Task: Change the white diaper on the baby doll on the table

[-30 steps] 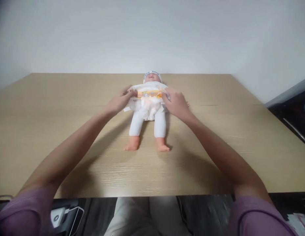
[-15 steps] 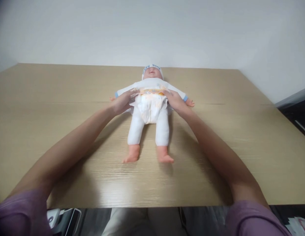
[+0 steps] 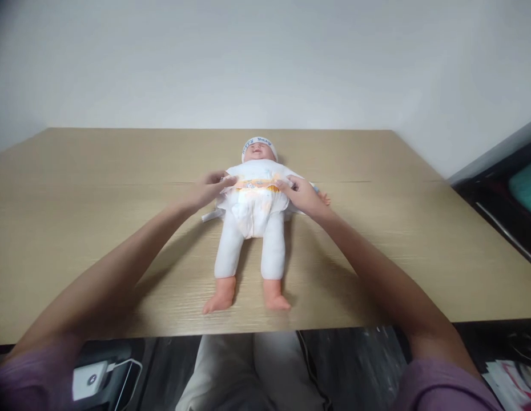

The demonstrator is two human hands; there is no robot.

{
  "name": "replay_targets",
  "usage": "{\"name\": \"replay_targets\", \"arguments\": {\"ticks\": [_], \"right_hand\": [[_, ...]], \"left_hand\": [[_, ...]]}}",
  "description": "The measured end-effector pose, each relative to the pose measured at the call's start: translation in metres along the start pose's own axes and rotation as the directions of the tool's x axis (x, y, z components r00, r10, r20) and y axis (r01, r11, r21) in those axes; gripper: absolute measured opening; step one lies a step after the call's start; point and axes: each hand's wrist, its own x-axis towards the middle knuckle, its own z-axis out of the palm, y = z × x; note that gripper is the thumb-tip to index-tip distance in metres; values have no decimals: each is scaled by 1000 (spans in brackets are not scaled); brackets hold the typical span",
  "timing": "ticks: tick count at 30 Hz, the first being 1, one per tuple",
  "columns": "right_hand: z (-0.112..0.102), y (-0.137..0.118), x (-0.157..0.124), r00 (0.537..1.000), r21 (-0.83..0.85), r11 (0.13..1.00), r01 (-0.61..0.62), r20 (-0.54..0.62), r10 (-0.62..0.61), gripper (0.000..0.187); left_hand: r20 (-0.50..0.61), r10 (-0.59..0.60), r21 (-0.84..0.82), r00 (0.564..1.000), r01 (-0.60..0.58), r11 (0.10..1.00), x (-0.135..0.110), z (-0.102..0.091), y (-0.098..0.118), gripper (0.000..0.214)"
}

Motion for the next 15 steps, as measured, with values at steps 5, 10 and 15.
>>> {"name": "replay_targets", "arguments": {"ticks": [5,10,15], "right_hand": [[-10,22,-15,960,-161,985,56,-263,-98,53],[-15,40,-46,953,-517,848,116,-183,-242,31],[-12,41,-55,965,-685,721,108,-102,-241,19]], "left_hand": [[-158,223,373,962,-151,915,-8,-16,44,35],[151,147,413,978,-197,889,-13,-18,66,30],[200,256,324,946,-310,894,-13,0,67,37]]}}
